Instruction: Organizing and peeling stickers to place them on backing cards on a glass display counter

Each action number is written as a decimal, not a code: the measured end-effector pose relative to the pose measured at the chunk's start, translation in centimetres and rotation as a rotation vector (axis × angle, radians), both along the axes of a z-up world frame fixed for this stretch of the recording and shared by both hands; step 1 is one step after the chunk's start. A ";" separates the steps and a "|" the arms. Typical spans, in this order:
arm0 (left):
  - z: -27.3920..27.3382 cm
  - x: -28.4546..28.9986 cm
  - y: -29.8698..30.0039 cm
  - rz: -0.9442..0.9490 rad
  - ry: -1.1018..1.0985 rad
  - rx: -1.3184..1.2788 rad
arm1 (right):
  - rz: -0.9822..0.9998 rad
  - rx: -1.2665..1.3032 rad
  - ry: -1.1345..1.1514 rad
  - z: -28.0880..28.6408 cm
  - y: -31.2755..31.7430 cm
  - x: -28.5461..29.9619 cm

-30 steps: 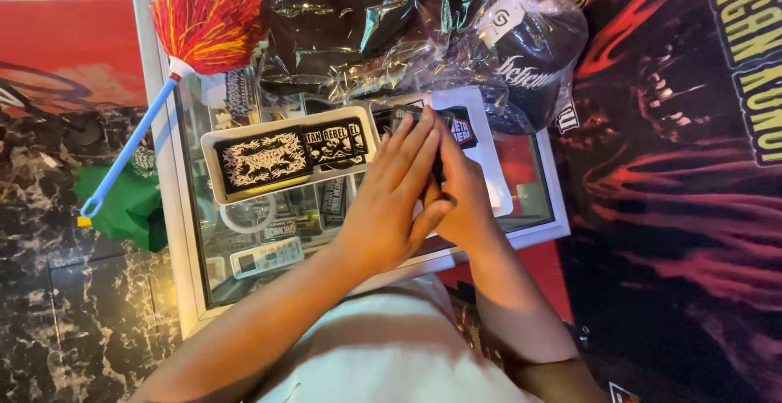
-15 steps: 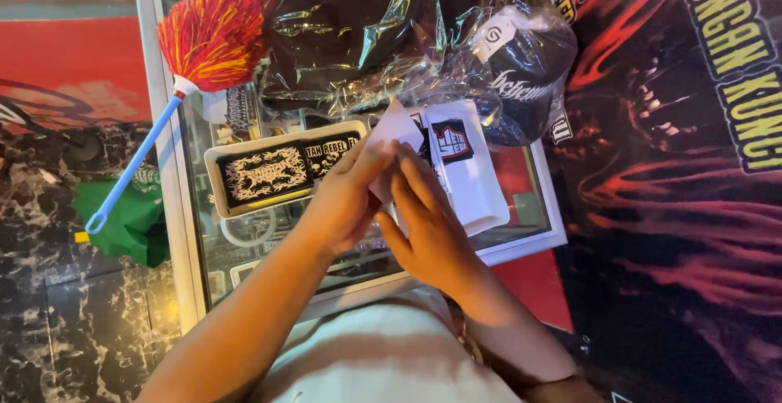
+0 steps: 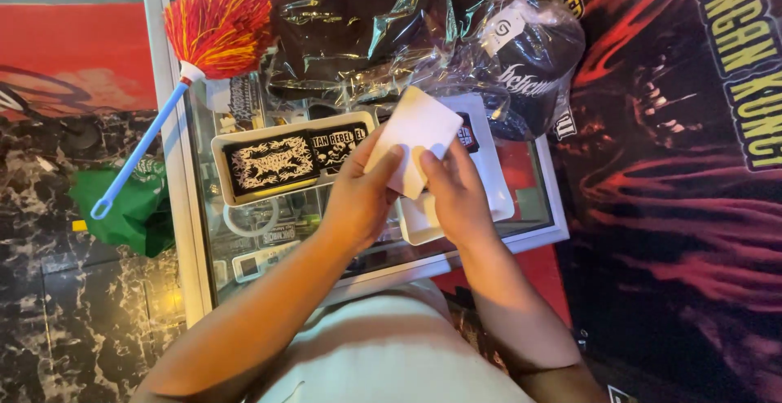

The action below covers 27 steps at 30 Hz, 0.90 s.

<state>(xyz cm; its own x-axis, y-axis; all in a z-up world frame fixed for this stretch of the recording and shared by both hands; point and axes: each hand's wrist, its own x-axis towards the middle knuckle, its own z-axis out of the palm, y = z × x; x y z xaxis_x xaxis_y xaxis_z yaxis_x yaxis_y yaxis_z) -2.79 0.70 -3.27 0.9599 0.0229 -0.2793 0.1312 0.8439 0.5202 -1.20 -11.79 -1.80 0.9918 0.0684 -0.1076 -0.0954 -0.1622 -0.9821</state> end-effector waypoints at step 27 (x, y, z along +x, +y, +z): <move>2.1 0.3 0.8 0.114 -0.221 0.449 | 0.291 -0.658 -0.430 5.8 0.6 -0.7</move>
